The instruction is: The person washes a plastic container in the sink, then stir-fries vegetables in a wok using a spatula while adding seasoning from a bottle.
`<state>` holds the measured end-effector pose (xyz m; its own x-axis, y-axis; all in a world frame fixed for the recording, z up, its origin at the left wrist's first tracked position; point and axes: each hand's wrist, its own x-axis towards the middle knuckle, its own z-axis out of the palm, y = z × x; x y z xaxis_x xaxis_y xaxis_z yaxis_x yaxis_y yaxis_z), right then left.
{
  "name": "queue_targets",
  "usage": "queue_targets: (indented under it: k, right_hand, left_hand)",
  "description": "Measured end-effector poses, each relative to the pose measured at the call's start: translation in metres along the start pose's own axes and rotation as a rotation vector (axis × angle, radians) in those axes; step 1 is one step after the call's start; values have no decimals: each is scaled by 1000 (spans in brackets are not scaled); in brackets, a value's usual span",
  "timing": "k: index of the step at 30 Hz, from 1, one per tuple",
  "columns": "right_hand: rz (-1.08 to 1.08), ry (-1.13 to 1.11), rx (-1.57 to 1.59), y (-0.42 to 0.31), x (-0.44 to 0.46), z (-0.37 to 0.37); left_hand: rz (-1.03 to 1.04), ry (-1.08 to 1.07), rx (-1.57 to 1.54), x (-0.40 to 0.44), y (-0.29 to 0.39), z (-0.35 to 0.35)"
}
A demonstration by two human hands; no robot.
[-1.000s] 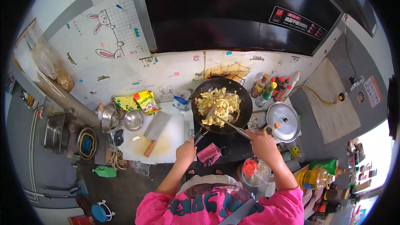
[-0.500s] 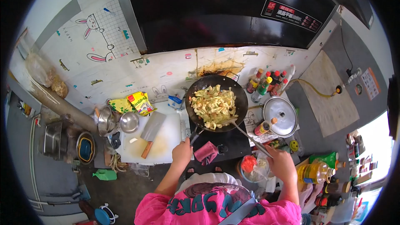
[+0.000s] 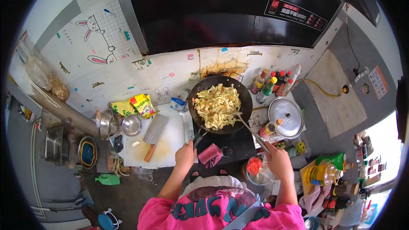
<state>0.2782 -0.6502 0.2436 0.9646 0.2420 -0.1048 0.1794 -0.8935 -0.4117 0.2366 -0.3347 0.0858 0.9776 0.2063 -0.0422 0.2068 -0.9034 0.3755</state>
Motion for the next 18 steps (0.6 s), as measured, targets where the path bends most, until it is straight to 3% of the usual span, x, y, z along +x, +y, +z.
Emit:
queue_targets:
  k: [5, 8, 13, 18]
  right_hand:
    - [-198, 10, -6, -9, -20, -15]
    - [-145, -108, -143, -11, -13, 6]
    - [-95, -68, -139, -5, 16, 42]
    - [-107, -105, -182, -18, 19, -7]
  left_hand:
    - [-2, 17, 4, -1, 2, -1]
    - [5, 20, 16, -2, 4, -3]
    - [19, 18, 6, 0, 1, 0]
    - [12, -12, 16, -2, -2, 0]
